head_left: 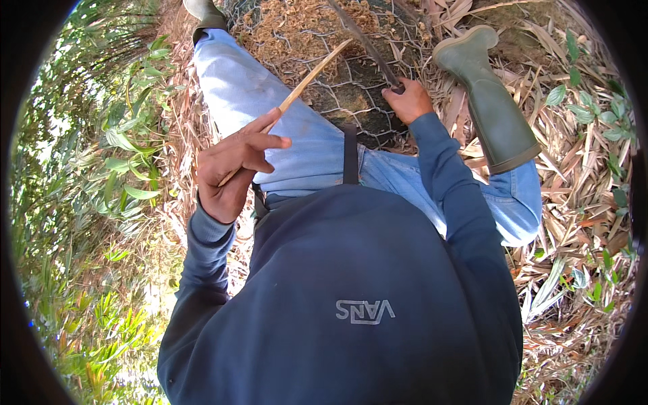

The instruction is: The person sits on the ground and uses a curved blade to repeatedly scrape and sharpen a wooden stick held in the left hand. The person adjusts the stick's angle and continues scraping along its length.

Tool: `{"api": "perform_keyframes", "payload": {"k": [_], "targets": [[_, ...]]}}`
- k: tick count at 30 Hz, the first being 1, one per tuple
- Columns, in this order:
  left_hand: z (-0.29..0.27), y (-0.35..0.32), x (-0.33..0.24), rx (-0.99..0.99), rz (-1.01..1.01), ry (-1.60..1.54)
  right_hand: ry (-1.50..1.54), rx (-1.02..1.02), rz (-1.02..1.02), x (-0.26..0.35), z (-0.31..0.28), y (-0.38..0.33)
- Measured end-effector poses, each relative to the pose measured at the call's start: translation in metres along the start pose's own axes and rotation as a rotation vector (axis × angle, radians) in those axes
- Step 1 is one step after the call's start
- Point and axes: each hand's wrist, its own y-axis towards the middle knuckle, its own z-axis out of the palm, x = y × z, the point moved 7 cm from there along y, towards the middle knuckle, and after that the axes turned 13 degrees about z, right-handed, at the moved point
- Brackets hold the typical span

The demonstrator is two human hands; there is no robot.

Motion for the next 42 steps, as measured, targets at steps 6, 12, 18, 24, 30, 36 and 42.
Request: {"api": "perform_keyframes", "payload": {"k": [6, 12, 18, 24, 30, 36, 42], "targets": [[0.001, -0.017, 0.008, -0.403, -0.075, -0.056, 0.112, 0.132, -0.304, 0.066, -0.006, -0.092], [0.012, -0.027, 0.002, -0.477, -0.23, 0.085, 0.114, 0.082, -0.593, 0.088, 0.01, -0.128], [0.011, -0.02, 0.007, -0.507, -0.084, 0.008, 0.056, -0.011, -0.236, 0.054, 0.008, -0.064], [0.015, -0.021, 0.004, -0.479, -0.091, 0.034, 0.065, 0.03, -0.373, 0.058, 0.002, -0.082], [0.014, -0.018, 0.004, -0.491, -0.124, 0.032, -0.001, 0.016, -0.179, 0.045, 0.001, -0.046], [0.017, -0.016, 0.004, -0.494, -0.11, 0.035, 0.024, -0.017, -0.143, 0.024, 0.008, -0.029], [0.015, -0.017, 0.007, -0.524, -0.063, 0.004, -0.035, 0.018, -0.181, 0.031, 0.009, -0.043]]}}
